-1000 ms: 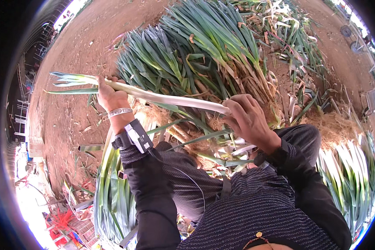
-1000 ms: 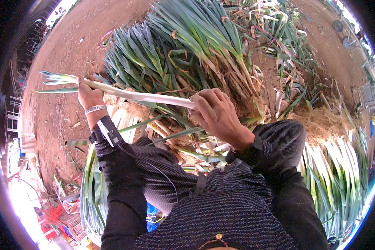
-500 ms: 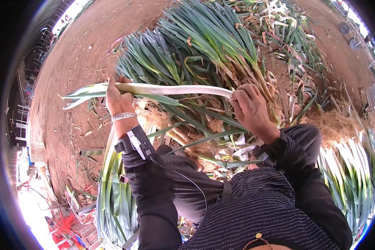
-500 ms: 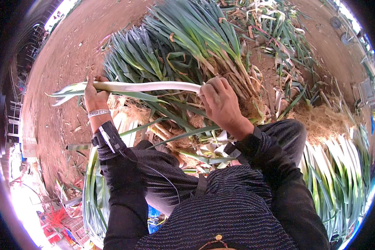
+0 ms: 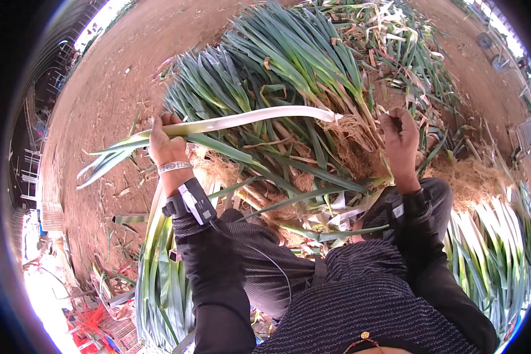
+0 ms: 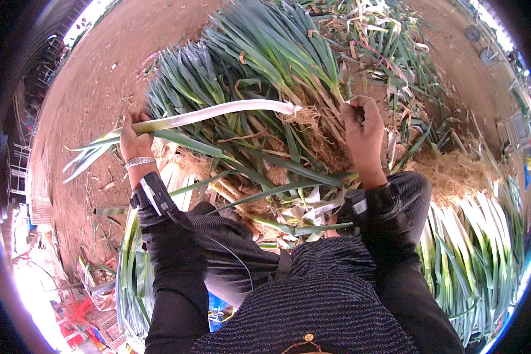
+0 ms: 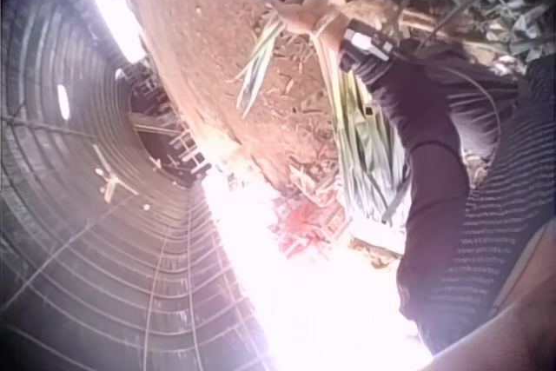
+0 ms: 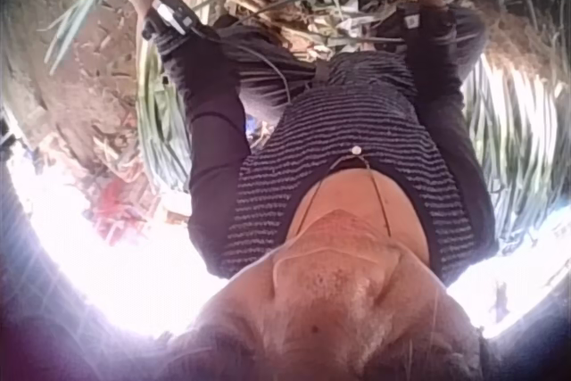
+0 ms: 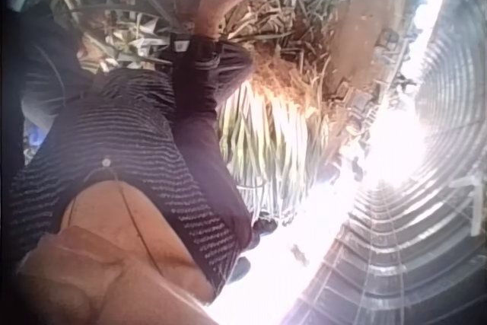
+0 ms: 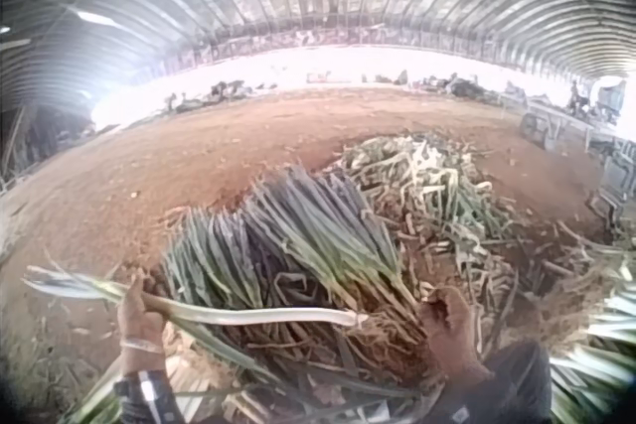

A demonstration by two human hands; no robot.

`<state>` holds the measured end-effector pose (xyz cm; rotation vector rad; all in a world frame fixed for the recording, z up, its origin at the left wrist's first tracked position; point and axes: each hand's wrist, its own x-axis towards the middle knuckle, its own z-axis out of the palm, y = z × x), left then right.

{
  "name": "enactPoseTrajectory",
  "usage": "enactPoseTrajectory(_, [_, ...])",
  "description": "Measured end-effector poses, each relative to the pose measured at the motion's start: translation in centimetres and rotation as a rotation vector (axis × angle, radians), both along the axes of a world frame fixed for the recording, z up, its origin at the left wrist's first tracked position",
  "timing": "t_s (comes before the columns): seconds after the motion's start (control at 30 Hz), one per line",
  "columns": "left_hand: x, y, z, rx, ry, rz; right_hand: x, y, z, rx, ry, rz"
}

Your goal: Peeling and cleaning outer layers of leeks by hand.

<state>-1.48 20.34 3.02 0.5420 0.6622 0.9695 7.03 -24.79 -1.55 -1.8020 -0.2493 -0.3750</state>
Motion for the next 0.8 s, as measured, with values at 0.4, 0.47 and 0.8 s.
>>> enactPoseTrajectory(0.4, [-0.4, -0.2, -2.7, 0.209, -0.005, -0.228, -2.0, 5.6, 0.4, -0.613, -0.319, 0.201])
enactPoseTrajectory(0.47, [-0.4, -0.3, -2.9, 0.146, 0.017, -0.174, -2.3, 5.7, 0.0, -0.577, -0.455, 0.191])
enactPoseTrajectory(0.8, [0.2, 0.0, -1.6, 0.156, 0.015, -0.304, -2.5, 4.8, 0.9, -0.523, -0.459, 0.252])
